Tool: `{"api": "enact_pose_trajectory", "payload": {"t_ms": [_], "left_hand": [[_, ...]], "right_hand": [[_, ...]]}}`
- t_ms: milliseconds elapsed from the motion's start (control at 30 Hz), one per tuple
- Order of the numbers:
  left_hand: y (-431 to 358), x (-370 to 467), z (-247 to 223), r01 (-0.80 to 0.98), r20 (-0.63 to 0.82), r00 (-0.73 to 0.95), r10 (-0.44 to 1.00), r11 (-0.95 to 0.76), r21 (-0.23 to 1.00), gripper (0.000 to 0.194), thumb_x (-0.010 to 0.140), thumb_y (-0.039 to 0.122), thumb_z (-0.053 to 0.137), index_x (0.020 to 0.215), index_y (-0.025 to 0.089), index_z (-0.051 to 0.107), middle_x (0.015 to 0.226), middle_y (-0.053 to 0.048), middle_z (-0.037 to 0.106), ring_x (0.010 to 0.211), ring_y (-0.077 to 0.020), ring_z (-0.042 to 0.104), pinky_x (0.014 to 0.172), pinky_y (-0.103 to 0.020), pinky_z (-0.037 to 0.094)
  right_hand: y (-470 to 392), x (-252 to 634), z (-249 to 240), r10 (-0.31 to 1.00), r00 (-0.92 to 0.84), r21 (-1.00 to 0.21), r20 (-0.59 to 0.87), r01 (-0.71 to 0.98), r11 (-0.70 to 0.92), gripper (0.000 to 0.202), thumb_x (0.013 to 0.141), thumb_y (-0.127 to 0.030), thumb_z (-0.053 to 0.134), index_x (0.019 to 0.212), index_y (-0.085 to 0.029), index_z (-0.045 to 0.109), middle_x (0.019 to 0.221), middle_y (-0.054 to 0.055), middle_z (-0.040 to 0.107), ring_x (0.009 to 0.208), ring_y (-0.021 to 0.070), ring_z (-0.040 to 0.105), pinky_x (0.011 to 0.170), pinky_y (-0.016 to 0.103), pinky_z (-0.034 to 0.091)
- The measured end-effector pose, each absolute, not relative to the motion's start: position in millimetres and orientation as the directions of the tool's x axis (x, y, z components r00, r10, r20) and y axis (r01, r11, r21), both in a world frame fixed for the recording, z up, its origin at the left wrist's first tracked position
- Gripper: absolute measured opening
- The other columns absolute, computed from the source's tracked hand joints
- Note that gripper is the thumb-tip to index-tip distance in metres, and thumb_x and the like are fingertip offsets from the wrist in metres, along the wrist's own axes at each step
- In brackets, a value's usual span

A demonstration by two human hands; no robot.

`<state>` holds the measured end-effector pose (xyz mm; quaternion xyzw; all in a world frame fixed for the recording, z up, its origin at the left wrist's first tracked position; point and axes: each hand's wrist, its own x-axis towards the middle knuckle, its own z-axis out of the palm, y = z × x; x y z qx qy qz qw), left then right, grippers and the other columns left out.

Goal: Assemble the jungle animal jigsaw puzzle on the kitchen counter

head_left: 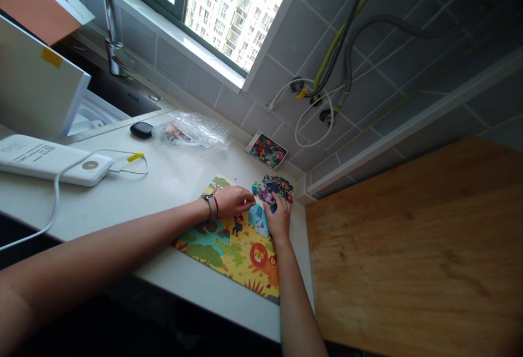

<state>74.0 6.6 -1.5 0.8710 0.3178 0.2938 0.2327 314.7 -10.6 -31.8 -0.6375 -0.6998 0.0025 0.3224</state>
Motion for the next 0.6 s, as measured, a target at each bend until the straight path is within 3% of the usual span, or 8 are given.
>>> {"api": "enact_pose_trajectory", "payload": {"t_ms": [200,467,600], "left_hand": [[6.7,73.9,-1.4,0.405,0.367,0.614,0.698,-0.679,0.613,0.031,0.1,0.036,0.05,0.095,0.02,0.077,0.089,-0.008,0.077,0.08,-0.0206,0.069,0.073,-0.029,0.047],[9.1,75.1,-4.7,0.379,0.389,0.606,0.694,-0.681,0.627,0.034,0.103,0.039,0.047,0.098,0.019,0.075,0.094,-0.01,0.075,0.088,-0.0226,0.067,0.084,-0.032,0.049],[11.1,76.1,-3.7,0.362,0.345,0.581,0.737,-0.614,0.701,0.041,0.104,0.045,0.046,0.09,0.017,0.073,0.083,-0.008,0.073,0.079,-0.0204,0.065,0.075,-0.03,0.047]], "right_hand": [[-16.1,309.3,-18.5,0.865,0.078,-0.451,0.496,0.874,0.18,0.042,0.085,-0.04,0.07,0.12,-0.016,0.076,0.112,0.015,0.071,0.109,0.0304,0.061,0.102,0.045,0.047],[-38.1,286.9,11.4,0.774,0.106,-0.572,0.624,0.737,0.36,0.036,0.089,-0.046,0.073,0.113,-0.019,0.076,0.11,0.011,0.071,0.107,0.0264,0.065,0.099,0.041,0.052],[-48.4,270.8,16.2,0.811,0.068,-0.668,0.581,0.609,0.427,0.034,0.089,-0.043,0.075,0.114,-0.021,0.075,0.114,0.011,0.068,0.102,0.0235,0.066,0.088,0.037,0.058]]}}
